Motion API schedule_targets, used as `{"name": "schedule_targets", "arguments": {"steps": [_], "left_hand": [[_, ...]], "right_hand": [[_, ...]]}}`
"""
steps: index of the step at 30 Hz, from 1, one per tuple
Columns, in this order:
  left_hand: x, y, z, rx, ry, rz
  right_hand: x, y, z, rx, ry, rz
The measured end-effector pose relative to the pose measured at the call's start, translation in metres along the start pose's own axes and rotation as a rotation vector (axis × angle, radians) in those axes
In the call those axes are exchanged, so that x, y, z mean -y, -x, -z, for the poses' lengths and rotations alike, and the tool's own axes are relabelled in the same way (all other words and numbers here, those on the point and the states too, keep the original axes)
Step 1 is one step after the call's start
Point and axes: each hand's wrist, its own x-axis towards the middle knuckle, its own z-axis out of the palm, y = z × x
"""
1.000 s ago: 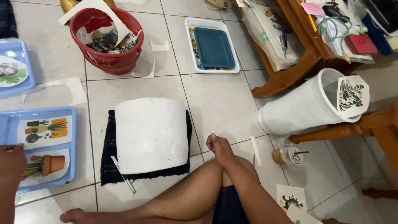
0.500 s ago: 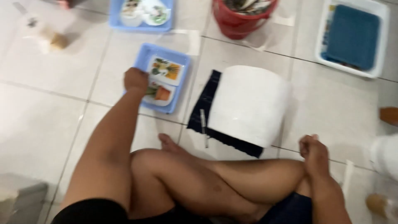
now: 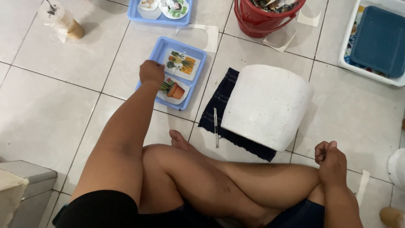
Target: Cutting out printed cactus decals from a sheet using scissors and organizing them in a tray.
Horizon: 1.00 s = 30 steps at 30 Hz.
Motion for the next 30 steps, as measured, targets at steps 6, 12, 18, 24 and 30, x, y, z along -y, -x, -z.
{"name": "schedule_targets", "arguments": {"steps": [6, 12, 18, 24, 30], "left_hand": [[0.001, -0.004, 0.005, -0.01, 0.02, 0.05], [0.03, -0.046, -0.025, -0.02, -0.068, -0.08], [0.083, -0.074, -0.037, -0.039, -0.265, -0.258], [0.079, -0.076, -0.071, 0.009, 0.039, -0.099], [0.044, -0.017, -0.032, -0.032, 0.061, -0.178]], "right_hand": [[0.003, -0.001, 0.0, 0.02, 0.016, -0.003], [-0.034, -0.028, 0.002, -0.021, -0.038, -0.077], [-0.08, -0.044, -0.024, -0.155, -0.108, -0.189], [0.005, -0.003, -0.011, -0.014, -0.088, -0.01], [0.001, -0.006, -0.01, -0.028, -0.055, -0.021]]}}
